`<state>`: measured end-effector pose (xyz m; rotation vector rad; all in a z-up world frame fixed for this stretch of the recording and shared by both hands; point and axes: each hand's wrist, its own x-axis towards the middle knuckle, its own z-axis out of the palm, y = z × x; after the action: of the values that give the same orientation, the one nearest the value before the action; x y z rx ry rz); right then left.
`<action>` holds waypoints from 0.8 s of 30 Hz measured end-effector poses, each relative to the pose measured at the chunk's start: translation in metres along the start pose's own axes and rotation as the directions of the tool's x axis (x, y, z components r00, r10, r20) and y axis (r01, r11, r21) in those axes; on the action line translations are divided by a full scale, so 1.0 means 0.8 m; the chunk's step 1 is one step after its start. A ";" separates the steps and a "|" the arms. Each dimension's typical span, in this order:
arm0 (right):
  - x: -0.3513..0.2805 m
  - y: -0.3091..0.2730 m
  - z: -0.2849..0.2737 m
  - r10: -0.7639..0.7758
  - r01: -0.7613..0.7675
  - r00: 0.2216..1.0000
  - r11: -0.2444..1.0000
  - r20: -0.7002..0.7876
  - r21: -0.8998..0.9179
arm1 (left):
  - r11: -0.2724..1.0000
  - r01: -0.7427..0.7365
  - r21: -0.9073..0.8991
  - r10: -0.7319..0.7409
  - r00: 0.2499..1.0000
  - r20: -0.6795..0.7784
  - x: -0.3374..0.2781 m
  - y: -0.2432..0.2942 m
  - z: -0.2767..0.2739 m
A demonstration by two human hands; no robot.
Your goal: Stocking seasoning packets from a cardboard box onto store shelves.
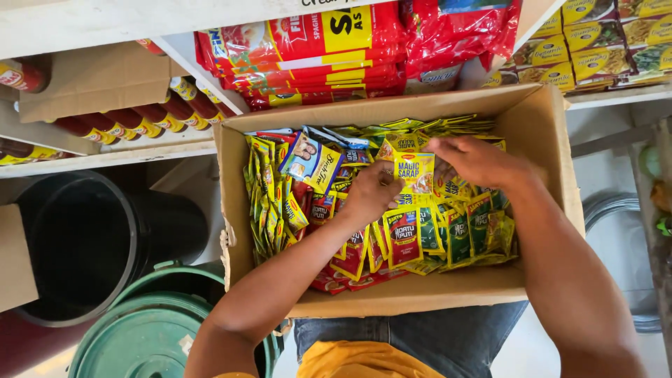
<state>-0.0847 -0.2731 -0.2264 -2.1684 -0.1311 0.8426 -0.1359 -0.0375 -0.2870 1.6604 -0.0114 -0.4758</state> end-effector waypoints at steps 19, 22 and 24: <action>-0.001 -0.020 0.001 0.008 -0.018 0.987 0.998 0.163 0.057 | 0.913 0.212 -0.348 -0.147 0.968 0.204 0.003 -0.003 0.003; -0.003 -0.013 -0.005 0.114 -0.122 0.977 0.992 0.179 0.032 | 0.884 0.242 -0.400 -0.157 0.960 0.233 0.003 -0.004 0.004; -0.002 -0.004 -0.006 0.102 -0.114 0.981 0.991 0.164 0.065 | 0.873 0.236 -0.427 -0.148 0.962 0.230 0.005 -0.009 0.004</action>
<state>-0.0823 -0.2742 -0.2210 -2.0519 -0.0624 1.0684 -0.1349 -0.0406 -0.2955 1.1557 0.1182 -0.7305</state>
